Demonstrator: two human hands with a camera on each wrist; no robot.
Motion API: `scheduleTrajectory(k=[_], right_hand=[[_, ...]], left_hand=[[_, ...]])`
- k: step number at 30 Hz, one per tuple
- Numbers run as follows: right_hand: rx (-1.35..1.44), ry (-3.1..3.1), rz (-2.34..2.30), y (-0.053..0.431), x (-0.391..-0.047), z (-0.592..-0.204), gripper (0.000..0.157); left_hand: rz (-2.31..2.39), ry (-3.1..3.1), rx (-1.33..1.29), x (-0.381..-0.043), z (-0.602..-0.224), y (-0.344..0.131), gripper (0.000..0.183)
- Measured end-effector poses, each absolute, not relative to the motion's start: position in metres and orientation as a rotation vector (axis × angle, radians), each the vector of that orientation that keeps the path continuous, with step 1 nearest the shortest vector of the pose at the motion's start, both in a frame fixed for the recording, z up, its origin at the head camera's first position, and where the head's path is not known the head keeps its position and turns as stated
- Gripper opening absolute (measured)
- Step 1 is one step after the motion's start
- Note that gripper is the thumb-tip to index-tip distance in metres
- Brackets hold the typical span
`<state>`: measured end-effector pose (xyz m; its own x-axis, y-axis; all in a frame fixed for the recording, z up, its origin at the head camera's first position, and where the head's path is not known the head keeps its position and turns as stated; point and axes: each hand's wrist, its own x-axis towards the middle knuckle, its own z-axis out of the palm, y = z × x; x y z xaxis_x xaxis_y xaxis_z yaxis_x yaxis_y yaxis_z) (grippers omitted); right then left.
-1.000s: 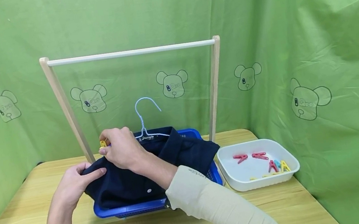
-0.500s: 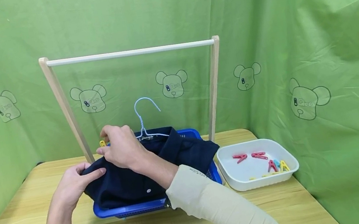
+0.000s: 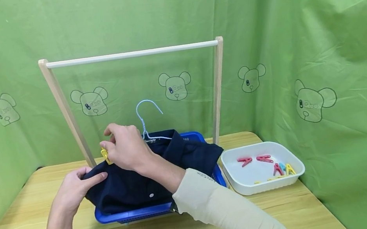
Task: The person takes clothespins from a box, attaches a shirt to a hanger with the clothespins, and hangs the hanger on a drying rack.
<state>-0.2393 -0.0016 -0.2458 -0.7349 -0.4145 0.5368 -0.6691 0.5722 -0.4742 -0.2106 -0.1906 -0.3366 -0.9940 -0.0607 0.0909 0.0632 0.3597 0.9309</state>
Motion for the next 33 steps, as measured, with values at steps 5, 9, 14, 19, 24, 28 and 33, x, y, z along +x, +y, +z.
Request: scheduleTrajectory(k=[5,9,14,19,24,28,33], right_hand=[[0.873,-2.432,0.975,0.003,-0.24,-0.247,0.02],[0.874,-2.425,0.978,0.007,-0.24,-0.247,0.02],[0.872,-2.415,0.987,0.012,-0.241,-0.247,0.019],[0.867,-2.407,0.996,0.016,-0.242,-0.246,0.018],[0.856,-2.4,1.003,0.02,-0.241,-0.246,0.019],[0.845,-2.399,1.003,0.023,-0.241,-0.246,0.018],[0.822,-2.391,0.992,0.026,-0.241,-0.248,0.017]], left_hand=[[-1.713,-2.505,0.0,-0.21,-0.336,-0.191,0.038],[-1.706,-2.507,0.003,-0.21,-0.335,-0.191,0.038],[-1.699,-2.511,0.007,-0.21,-0.335,-0.191,0.038],[-1.691,-2.514,0.013,-0.21,-0.335,-0.191,0.038],[-1.71,-2.506,0.012,-0.21,-0.336,-0.191,0.038],[-1.718,-2.499,0.011,-0.21,-0.336,-0.191,0.037],[-1.727,-2.488,0.006,-0.21,-0.336,-0.191,0.035]])
